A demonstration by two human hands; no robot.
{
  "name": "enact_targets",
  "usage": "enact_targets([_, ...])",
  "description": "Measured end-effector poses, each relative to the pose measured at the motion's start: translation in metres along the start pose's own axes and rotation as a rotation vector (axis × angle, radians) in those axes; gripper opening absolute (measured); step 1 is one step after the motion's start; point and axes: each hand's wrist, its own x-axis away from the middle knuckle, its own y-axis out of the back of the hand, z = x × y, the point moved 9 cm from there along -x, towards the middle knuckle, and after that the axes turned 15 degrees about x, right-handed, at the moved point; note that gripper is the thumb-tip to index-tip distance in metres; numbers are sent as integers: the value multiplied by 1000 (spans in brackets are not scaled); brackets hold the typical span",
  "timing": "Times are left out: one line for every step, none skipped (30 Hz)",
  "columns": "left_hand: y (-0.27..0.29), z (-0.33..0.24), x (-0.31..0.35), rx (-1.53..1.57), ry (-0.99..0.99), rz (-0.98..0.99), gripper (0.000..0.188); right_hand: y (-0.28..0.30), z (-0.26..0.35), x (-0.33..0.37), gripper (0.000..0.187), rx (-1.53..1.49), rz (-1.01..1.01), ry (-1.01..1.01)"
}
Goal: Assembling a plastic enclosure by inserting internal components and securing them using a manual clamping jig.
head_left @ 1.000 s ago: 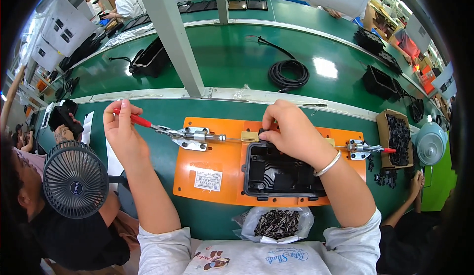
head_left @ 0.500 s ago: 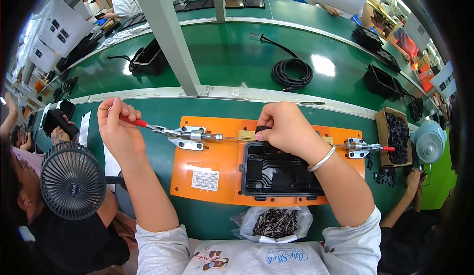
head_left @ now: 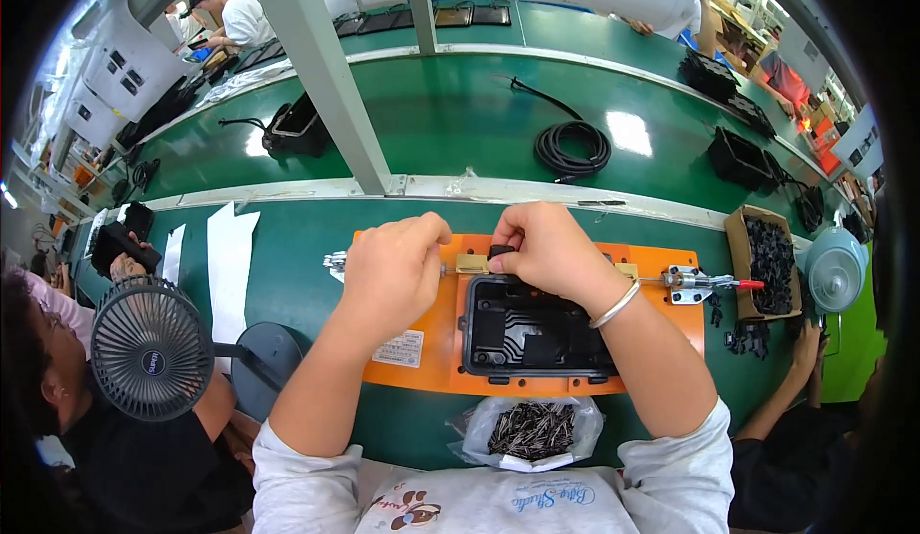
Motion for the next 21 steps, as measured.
enact_targets([-4,1,1,9,-13,20,18,1,0,1,25,-29,-16,65])
enact_targets([-7,-4,3,8,-24,18,18,6,0,4,27,-56,-33,129])
enact_targets([-7,-9,8,-61,-14,-46,29,13,-5,9,27,-52,-44,127])
enact_targets([-6,-14,15,-137,3,-112,41,34,-6,16,30,-19,-192,148])
enact_targets([-9,-18,24,-140,3,-113,41,53,-8,25,34,14,-333,168])
enact_targets([-14,-24,31,-277,-3,-102,50,74,-14,38,34,2,-404,134])
enact_targets([-19,-28,36,-401,-18,-88,59,96,-26,57,34,-2,-480,89])
enact_targets([-23,-30,36,-359,-24,-67,65,120,-53,83,33,-96,-623,26])
enact_targets([-24,-34,36,-341,-37,-60,65,141,-82,114,31,-191,-765,-35])
enact_targets([-23,-38,33,-300,-43,-70,67,155,-117,149,32,-202,-915,-139])
enact_targets([-23,-40,31,-263,-45,-80,69,160,-153,184,33,-215,-1063,-239])
enact_targets([-26,-40,29,-323,-34,-68,69,154,-192,214,40,-255,-1151,-414])
enact_targets([-30,-41,27,-308,-44,-65,69,147,-220,244,46,-293,-1239,-588])
enact_targets([-31,-38,27,-375,-32,-77,67,142,-227,254,46,-286,-1243,-592])
enact_targets([-32,-36,27,-443,-20,-91,65,124,-247,259,50,-589,-1197,-649])
enact_targets([-31,-39,25,-462,-54,-103,62,104,-264,262,54,-890,-1138,-701])
enact_targets([-32,-39,25,-449,-65,-95,62,105,-276,267,54,-883,-1153,-712])
enact_targets([-31,-40,26,-454,-77,-104,61,106,-288,252,52,-1121,-1089,-551])
enact_targets([-31,-40,26,-465,-86,-114,61,109,-290,235,51,-1351,-1005,-376])
enact_targets([-31,-39,26,-477,-98,-120,59,119,-278,231,40,-1263,-1118,-384])
enact_targets([-32,-38,26,-472,-104,-117,59,124,-268,223,40,-1262,-1126,-387])
